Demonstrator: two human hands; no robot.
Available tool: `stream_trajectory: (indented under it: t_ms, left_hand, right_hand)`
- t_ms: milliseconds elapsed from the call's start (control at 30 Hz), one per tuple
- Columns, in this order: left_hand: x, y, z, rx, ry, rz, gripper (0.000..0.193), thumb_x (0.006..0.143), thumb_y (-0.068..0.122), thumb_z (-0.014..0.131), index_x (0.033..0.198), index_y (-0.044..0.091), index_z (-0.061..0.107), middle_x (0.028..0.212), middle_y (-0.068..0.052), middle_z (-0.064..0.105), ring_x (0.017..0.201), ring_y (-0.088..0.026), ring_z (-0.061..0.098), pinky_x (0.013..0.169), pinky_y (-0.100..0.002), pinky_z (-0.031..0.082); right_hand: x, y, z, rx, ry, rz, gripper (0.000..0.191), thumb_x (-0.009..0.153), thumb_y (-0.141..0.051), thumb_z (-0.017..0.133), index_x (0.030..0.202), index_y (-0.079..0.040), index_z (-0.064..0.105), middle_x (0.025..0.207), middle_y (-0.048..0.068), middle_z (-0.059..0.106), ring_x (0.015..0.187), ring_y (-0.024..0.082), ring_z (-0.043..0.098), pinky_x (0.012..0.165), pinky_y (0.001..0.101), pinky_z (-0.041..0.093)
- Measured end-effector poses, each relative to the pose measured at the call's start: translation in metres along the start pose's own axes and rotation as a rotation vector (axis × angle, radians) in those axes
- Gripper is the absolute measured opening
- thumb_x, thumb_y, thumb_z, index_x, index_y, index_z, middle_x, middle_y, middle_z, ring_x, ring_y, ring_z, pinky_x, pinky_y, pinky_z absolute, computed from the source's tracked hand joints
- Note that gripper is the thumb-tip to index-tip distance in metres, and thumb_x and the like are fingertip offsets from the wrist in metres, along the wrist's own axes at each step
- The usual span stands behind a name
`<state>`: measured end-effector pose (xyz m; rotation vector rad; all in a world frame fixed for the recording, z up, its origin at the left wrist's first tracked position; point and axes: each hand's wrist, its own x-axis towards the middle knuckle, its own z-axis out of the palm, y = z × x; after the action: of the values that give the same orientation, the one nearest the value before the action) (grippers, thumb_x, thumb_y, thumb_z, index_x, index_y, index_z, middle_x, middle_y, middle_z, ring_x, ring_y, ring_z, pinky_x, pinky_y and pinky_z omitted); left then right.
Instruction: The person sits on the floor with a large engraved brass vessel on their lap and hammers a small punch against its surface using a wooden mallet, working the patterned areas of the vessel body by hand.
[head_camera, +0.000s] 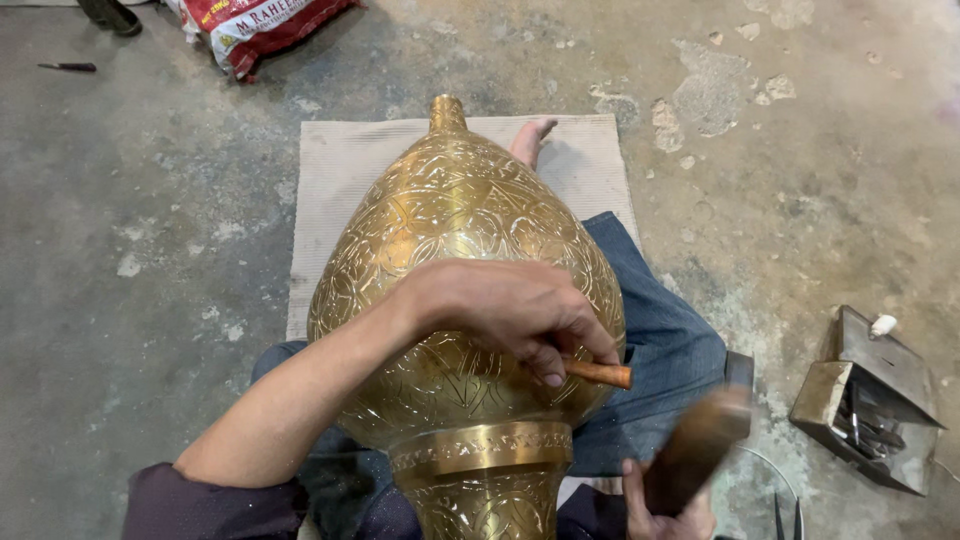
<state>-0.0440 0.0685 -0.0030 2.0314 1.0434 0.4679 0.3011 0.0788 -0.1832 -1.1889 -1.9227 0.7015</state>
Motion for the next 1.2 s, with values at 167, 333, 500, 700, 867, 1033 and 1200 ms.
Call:
stream_trajectory:
  t_ms: [167, 333, 500, 700, 867, 1033, 1200]
  left_hand:
    - [-0.005, -0.001, 0.003, -0.002, 0.015, -0.064, 0.039, 0.083, 0.024, 0.076, 0.121, 0.019, 0.073, 0.077, 0.003, 0.078, 0.057, -0.004, 0.063, 0.05, -0.028, 0.049]
    - [-0.01, -0.001, 0.002, -0.042, 0.166, -0.042, 0.048, 0.077, 0.024, 0.078, 0.124, 0.019, 0.071, 0.085, 0.004, 0.078, 0.059, -0.004, 0.063, 0.049, -0.025, 0.051]
    - [-0.006, -0.001, 0.0, -0.054, 0.02, -0.067, 0.046, 0.08, 0.023, 0.077, 0.125, 0.02, 0.071, 0.088, 0.002, 0.08, 0.059, -0.007, 0.064, 0.051, -0.027, 0.051]
    - [-0.009, 0.003, 0.0, -0.116, 0.055, -0.042, 0.041, 0.085, 0.018, 0.074, 0.126, 0.018, 0.071, 0.093, 0.0, 0.08, 0.069, -0.009, 0.072, 0.061, -0.03, 0.059]
    - [-0.033, 0.023, 0.023, -0.094, 0.765, -0.146, 0.034, 0.093, 0.013, 0.073, 0.127, 0.016, 0.069, 0.107, -0.002, 0.08, 0.09, -0.015, 0.081, 0.08, -0.031, 0.063]
    - [-0.041, 0.032, 0.041, -0.104, 0.819, -0.339, 0.047, 0.085, 0.016, 0.078, 0.131, 0.014, 0.066, 0.095, -0.009, 0.081, 0.081, -0.02, 0.081, 0.076, -0.036, 0.065]
    - [-0.041, 0.026, 0.038, -0.09, 0.805, -0.329, 0.047, 0.087, 0.018, 0.077, 0.133, 0.014, 0.065, 0.096, -0.009, 0.081, 0.079, -0.019, 0.081, 0.075, -0.035, 0.065]
  right_hand:
    - [0.013, 0.007, -0.018, -0.062, -0.073, -0.139, 0.043, 0.074, -0.006, 0.082, 0.114, 0.0, 0.066, 0.087, 0.01, 0.072, 0.075, 0.014, 0.07, 0.075, 0.0287, 0.056]
    - [0.019, 0.011, -0.028, -0.057, -0.119, -0.086, 0.041, 0.075, -0.006, 0.084, 0.112, -0.004, 0.067, 0.079, 0.008, 0.071, 0.069, 0.016, 0.07, 0.073, 0.0312, 0.057]
    - [0.008, 0.019, -0.029, -0.011, -0.109, -0.042, 0.077, 0.074, -0.009, 0.082, 0.145, 0.001, 0.052, 0.088, 0.01, 0.071, 0.079, 0.016, 0.07, 0.08, 0.0301, 0.057]
    - [0.007, 0.034, -0.037, -0.206, -0.196, -0.031, 0.052, 0.063, -0.01, 0.088, 0.112, -0.005, 0.071, 0.084, 0.011, 0.076, 0.077, 0.018, 0.075, 0.077, 0.0329, 0.058]
    - [0.033, 0.026, -0.041, 0.061, -0.205, 0.04, 0.039, 0.077, -0.015, 0.085, 0.113, -0.01, 0.072, 0.078, 0.01, 0.073, 0.078, 0.016, 0.071, 0.077, 0.0298, 0.055]
    - [0.086, -0.007, -0.052, -0.356, -0.466, -0.011, 0.042, 0.071, -0.024, 0.086, 0.11, -0.016, 0.071, 0.066, 0.011, 0.072, 0.059, 0.021, 0.075, 0.06, 0.0369, 0.056]
    - [0.118, -0.041, -0.047, -0.473, -0.503, -0.133, 0.047, 0.076, -0.025, 0.082, 0.121, -0.018, 0.07, 0.068, 0.016, 0.071, 0.066, 0.031, 0.075, 0.061, 0.0407, 0.056]
